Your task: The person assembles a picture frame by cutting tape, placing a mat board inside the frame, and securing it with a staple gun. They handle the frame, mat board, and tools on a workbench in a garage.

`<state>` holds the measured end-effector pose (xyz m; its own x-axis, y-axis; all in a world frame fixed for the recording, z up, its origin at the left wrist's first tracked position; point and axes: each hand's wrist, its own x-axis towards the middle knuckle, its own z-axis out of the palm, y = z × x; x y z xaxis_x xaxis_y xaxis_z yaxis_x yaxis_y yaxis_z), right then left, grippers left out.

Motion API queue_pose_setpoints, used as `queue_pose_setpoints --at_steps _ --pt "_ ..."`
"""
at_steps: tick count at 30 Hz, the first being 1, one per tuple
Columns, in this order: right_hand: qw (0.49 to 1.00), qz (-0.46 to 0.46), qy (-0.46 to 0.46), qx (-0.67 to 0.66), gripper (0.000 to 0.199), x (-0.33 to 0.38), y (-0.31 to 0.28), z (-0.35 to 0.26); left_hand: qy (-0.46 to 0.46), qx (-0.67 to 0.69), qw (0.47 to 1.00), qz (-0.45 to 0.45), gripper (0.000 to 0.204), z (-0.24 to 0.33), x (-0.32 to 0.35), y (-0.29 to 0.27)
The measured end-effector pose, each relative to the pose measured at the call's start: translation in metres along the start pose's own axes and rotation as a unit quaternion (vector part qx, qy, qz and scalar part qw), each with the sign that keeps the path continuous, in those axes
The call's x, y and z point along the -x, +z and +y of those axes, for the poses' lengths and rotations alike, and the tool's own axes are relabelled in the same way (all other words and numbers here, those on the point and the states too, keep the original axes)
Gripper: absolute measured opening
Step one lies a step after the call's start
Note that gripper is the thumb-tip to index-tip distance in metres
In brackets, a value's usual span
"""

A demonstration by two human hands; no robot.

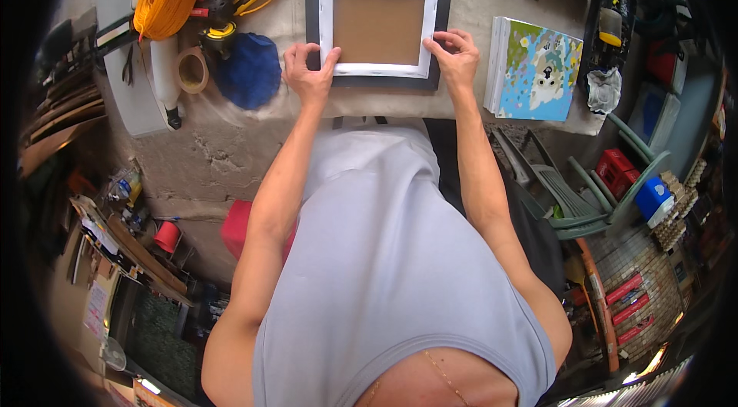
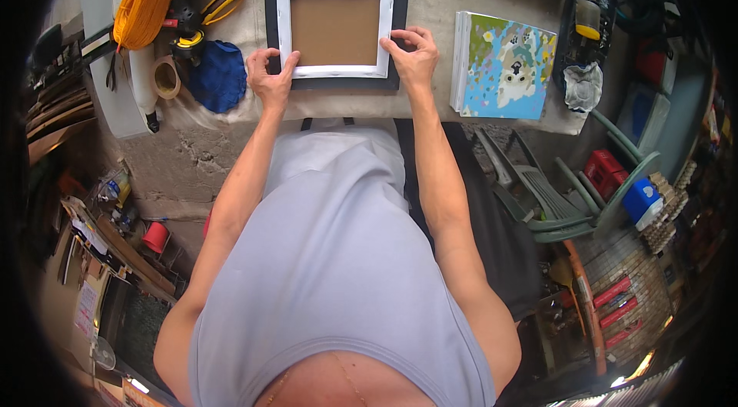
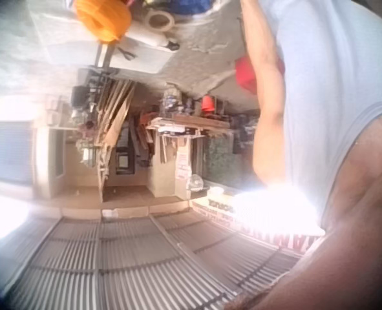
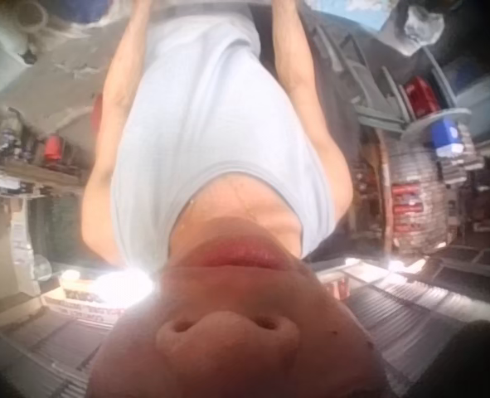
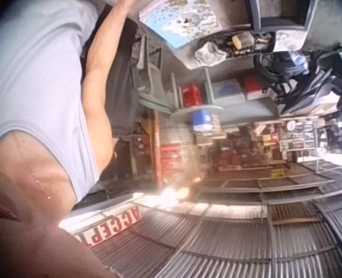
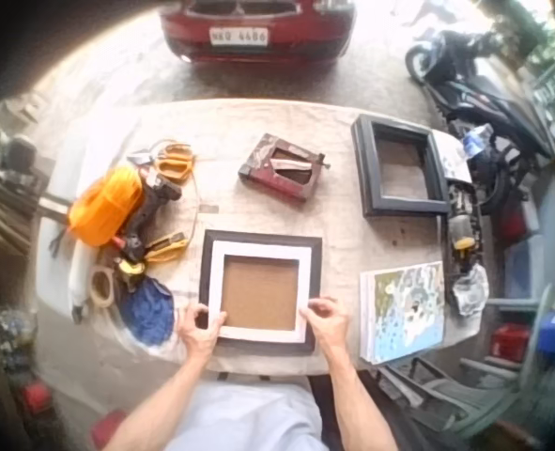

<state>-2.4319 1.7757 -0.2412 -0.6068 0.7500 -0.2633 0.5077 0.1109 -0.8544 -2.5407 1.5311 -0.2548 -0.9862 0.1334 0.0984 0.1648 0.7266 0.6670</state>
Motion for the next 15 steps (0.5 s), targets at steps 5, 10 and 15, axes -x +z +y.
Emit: queue_pose_setpoints --at_steps 5,10,15 --pt "0.999 0.025 -0.019 -0.017 0.026 -0.004 0.006 0.014 0.022 0.023 0.999 -0.017 0.04 -0.006 -0.009 0.005" --pt "0.991 0.107 -0.083 -0.021 0.028 0.004 -0.004 0.008 -0.02 0.094 0.994 -0.057 0.05 -0.003 -0.002 0.006" --pt "0.971 0.238 0.007 0.001 0.027 0.1 -0.031 -0.007 0.162 -0.145 0.974 -0.066 0.074 0.0 -0.014 -0.012"
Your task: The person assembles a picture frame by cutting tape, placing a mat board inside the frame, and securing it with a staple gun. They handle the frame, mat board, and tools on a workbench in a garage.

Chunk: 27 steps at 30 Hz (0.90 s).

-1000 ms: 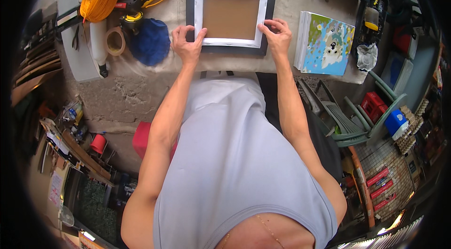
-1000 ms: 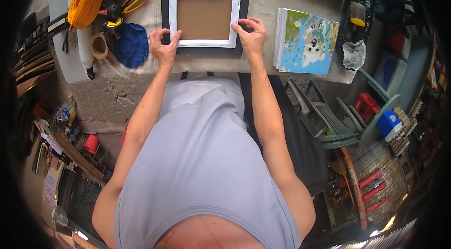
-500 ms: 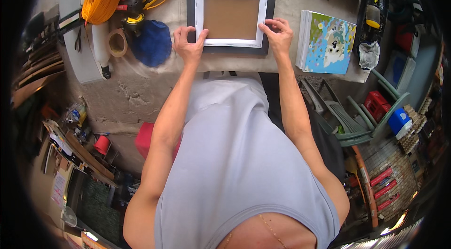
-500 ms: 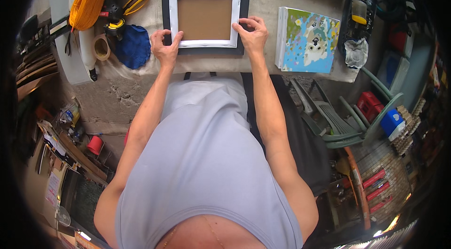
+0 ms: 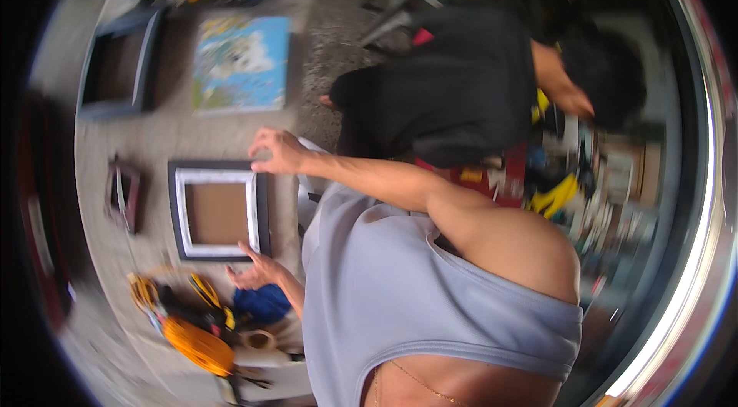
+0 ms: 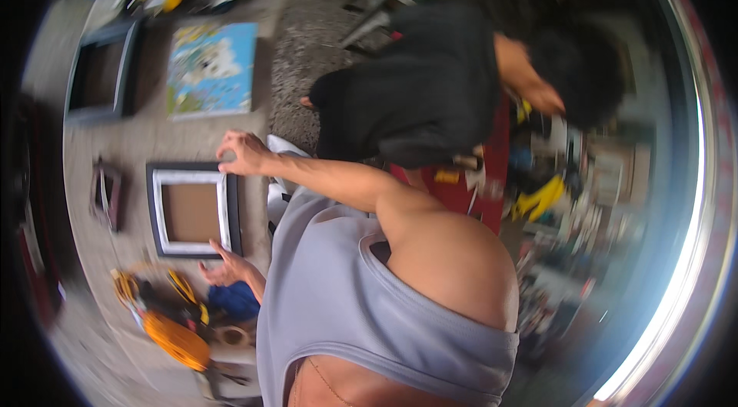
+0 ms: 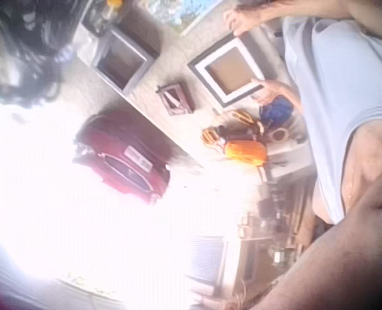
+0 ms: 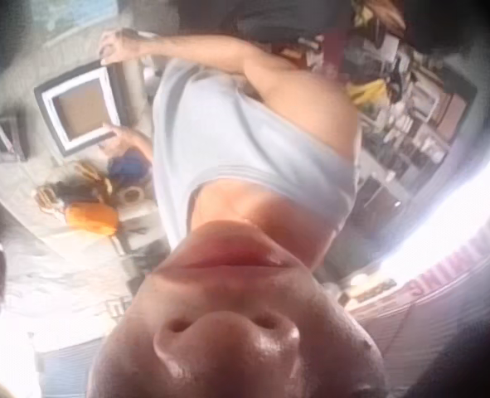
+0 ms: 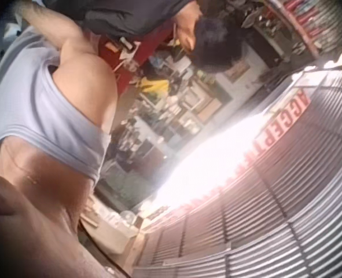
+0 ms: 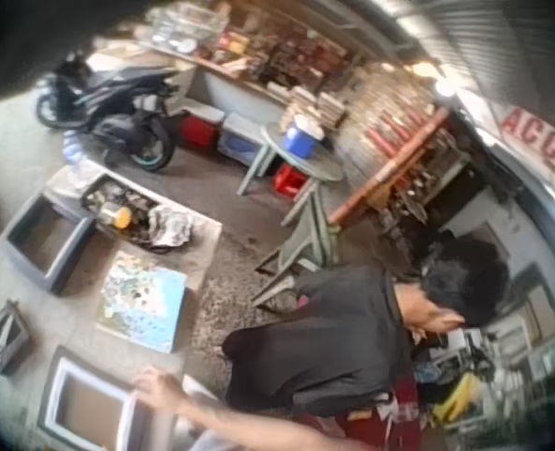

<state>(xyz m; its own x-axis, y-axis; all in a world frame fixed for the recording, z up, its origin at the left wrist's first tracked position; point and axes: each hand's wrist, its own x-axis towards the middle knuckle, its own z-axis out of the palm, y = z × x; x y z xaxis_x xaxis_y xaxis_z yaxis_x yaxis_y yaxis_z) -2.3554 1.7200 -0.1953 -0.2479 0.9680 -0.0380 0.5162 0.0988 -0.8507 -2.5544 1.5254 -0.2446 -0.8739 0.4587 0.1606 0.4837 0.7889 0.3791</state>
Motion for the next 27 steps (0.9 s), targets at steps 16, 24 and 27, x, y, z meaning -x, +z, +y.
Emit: queue_pose_setpoints --at_steps 16,24,27 --pt "0.937 0.207 0.261 -0.109 0.031 0.304 -0.116 -0.001 0.427 0.345 0.82 -0.165 0.053 0.112 0.003 0.011" --pt "0.875 0.365 0.227 -0.224 0.036 0.374 -0.1 0.02 0.461 0.334 0.701 -0.43 0.041 0.165 0.172 -0.023" --pt "0.868 0.344 0.262 -0.243 0.053 0.394 -0.094 -0.003 0.481 0.299 0.66 -0.494 0.038 0.159 0.19 -0.039"
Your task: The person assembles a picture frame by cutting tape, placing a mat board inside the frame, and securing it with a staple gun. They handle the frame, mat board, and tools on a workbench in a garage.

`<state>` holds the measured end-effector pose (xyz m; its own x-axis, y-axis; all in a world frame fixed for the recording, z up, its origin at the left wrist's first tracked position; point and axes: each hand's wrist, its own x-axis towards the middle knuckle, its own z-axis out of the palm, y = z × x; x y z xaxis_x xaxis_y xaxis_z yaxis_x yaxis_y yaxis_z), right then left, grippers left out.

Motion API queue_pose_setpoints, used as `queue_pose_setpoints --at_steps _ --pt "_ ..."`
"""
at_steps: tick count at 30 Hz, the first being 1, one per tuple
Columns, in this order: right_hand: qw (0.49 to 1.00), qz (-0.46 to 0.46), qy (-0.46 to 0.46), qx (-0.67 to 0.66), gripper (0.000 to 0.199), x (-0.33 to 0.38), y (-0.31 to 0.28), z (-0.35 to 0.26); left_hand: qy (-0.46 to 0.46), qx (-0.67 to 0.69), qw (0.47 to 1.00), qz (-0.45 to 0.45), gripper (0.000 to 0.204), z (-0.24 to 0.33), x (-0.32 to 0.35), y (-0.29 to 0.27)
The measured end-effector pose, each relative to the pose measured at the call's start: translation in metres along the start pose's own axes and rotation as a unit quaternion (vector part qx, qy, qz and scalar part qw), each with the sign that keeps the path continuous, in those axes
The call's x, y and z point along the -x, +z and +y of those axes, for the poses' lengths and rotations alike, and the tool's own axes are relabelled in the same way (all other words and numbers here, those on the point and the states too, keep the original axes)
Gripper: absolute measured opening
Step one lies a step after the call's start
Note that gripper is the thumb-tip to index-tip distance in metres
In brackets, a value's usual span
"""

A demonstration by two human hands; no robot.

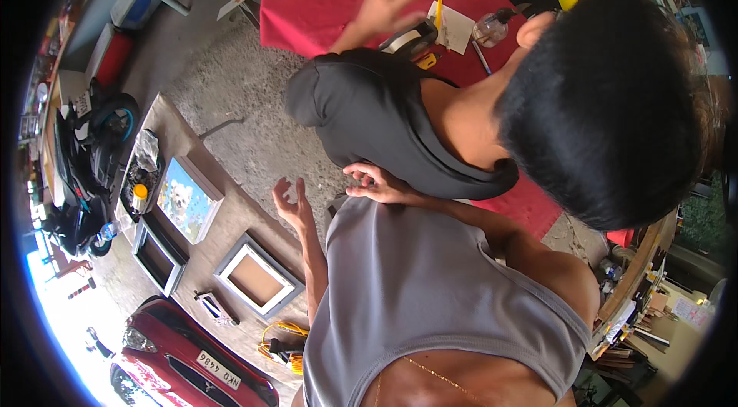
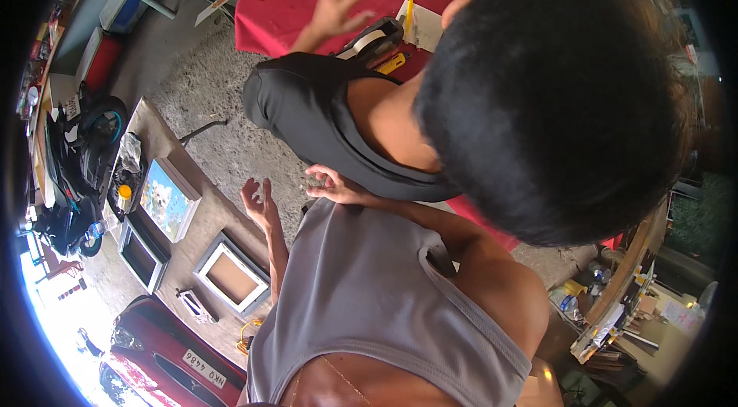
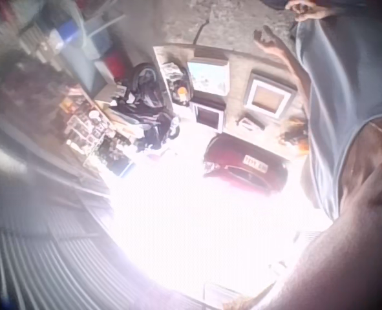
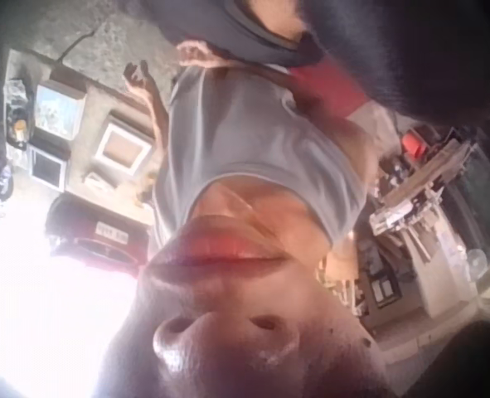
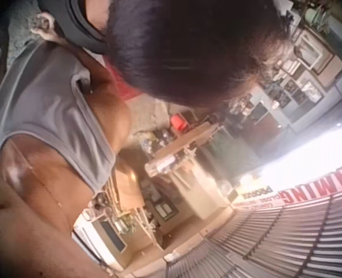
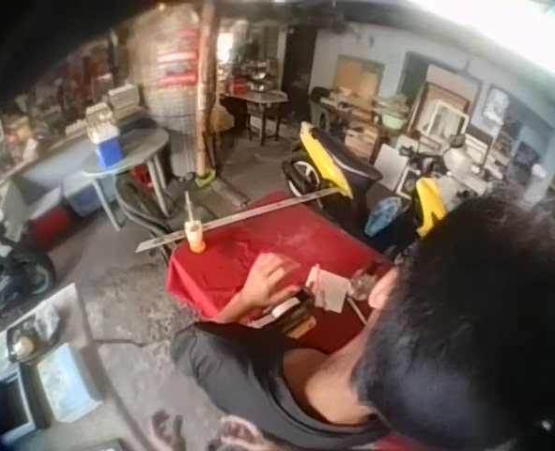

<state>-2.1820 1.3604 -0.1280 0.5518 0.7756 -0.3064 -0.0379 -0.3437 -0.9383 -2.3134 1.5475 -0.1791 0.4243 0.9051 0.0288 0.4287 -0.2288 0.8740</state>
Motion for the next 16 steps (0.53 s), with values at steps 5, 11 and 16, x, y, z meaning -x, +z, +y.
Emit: queue_pose_setpoints --at_steps 5,11,16 --pt "0.998 -0.016 0.05 -0.025 0.061 0.01 0.016 -0.002 -0.064 0.016 0.997 -0.034 0.032 -0.03 0.029 -0.026" --pt "0.996 -0.081 0.018 -0.034 0.054 -0.036 0.036 0.008 -0.053 -0.04 0.998 -0.009 0.032 -0.065 0.025 -0.055" --pt "0.984 -0.175 0.01 0.019 0.055 -0.053 0.081 0.011 -0.13 -0.006 0.986 0.102 0.036 -0.088 0.104 -0.11"
